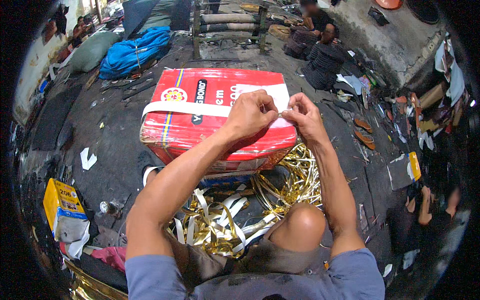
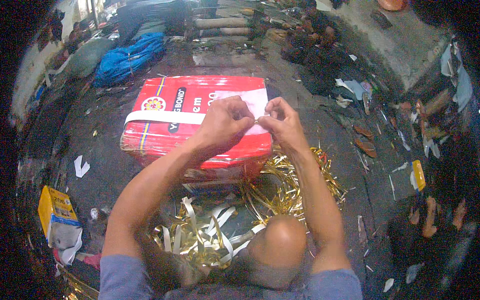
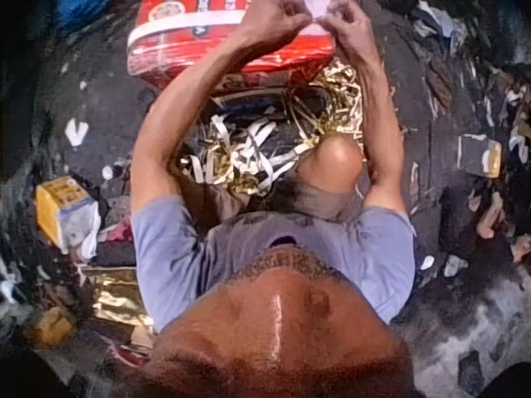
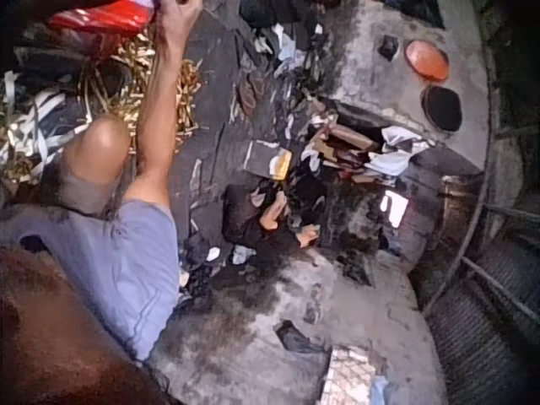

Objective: The person sits on the floor and wraps a red cardboard box with white and gold ribbons. They repeatedly pull ribbon from a pile, place it across the box, and tuck the ends under the box to secure it.

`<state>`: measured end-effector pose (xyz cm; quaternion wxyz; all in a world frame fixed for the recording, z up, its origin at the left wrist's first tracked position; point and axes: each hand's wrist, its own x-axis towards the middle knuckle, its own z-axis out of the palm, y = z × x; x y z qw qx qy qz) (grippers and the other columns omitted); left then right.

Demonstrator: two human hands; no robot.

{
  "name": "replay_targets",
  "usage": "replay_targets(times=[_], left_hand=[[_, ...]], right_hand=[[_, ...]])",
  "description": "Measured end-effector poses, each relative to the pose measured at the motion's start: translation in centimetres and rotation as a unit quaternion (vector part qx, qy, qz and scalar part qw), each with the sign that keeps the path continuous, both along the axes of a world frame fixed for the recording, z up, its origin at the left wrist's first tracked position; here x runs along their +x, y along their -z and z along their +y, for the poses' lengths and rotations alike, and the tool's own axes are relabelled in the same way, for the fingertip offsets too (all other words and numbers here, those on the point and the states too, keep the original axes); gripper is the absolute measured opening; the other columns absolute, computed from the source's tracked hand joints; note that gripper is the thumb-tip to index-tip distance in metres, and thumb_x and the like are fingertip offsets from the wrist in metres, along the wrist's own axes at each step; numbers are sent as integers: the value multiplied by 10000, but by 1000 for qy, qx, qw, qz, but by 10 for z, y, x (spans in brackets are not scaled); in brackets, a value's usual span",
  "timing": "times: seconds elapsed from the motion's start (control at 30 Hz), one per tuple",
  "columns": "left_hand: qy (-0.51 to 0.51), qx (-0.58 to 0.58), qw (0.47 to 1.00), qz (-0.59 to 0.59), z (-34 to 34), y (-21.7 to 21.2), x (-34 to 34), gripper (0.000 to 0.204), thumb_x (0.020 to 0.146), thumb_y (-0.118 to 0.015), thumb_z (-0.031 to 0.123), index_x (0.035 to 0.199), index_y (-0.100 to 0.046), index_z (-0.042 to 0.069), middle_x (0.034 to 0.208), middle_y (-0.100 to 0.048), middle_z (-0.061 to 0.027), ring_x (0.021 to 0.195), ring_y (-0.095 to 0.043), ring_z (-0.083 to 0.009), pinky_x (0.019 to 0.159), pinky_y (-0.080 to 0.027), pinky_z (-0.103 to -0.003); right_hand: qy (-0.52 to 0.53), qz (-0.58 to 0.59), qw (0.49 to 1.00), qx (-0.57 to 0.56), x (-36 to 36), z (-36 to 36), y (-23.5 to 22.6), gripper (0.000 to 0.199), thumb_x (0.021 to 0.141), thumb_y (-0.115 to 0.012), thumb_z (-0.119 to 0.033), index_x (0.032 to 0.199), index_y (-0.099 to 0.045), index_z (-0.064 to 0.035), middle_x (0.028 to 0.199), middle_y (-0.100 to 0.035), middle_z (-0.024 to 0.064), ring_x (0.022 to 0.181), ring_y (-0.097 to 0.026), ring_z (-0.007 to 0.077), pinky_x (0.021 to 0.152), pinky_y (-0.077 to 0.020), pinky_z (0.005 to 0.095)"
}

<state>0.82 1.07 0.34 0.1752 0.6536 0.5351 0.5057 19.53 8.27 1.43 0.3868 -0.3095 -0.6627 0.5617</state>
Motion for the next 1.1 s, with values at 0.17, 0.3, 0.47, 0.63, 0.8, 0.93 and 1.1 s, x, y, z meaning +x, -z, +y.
replay_targets(times=[0.17,0.3,0.47,0.63,0.8,0.93,1.1], left_hand=[[26,-36,996,79,25,-13,-12,134,748,-756,168,772,-769,37,722,-740,-133,673,-726,-259,679,-573,-396],[99,-29,991,80,23,-28,-23,119,750,-748,129,777,-768,15,695,-731,-150,627,-706,-248,660,-563,-388],[74,37,997,-9,20,-12,0,133,812,-759,115,814,-749,-18,769,-710,-144,687,-689,-223,660,-542,-352],[44,62,997,4,14,0,5,125,856,-728,93,819,-737,-26,787,-694,-120,716,-658,-170,657,-517,-337],[89,55,993,-51,20,-7,14,133,867,-716,87,810,-725,-32,799,-695,-113,714,-657,-165,660,-520,-328],[75,59,995,-34,23,-7,14,119,865,-714,74,813,-725,-32,799,-697,-102,736,-662,-142,668,-524,-316],[80,44,995,-47,23,-6,14,110,866,-712,61,811,-724,-34,812,-696,-110,739,-659,-143,669,-524,-314]], right_hand=[[18,30,998,-55,-2,11,9,203,873,-761,-39,931,-583,-116,739,-544,-64,664,-520,45,607,-420,218],[76,13,997,-25,-2,0,21,252,978,-744,-257,856,-593,-95,741,-566,-59,668,-512,55,586,-402,263],[81,-82,984,133,5,8,28,299,1049,-643,-325,856,-604,-99,749,-505,-72,703,-421,38,620,-355,250],[-19,84,973,-214,9,-4,20,256,1041,-649,-260,840,-525,-160,644,-469,-65,469,-380,42,403,-283,240],[-10,191,922,-337,9,-1,44,221,1040,-659,-297,898,-516,-205,629,-467,-76,385,-325,33,326,-238,218],[-33,192,922,-333,11,-4,45,287,1058,-612,-408,923,-623,-155,638,-532,-57,415,-386,54,355,-306,222],[88,-106,988,-69,5,29,-11,562,1037,-525,-599,895,-675,-76,696,-653,61,520,-584,165,447,-446,341]])
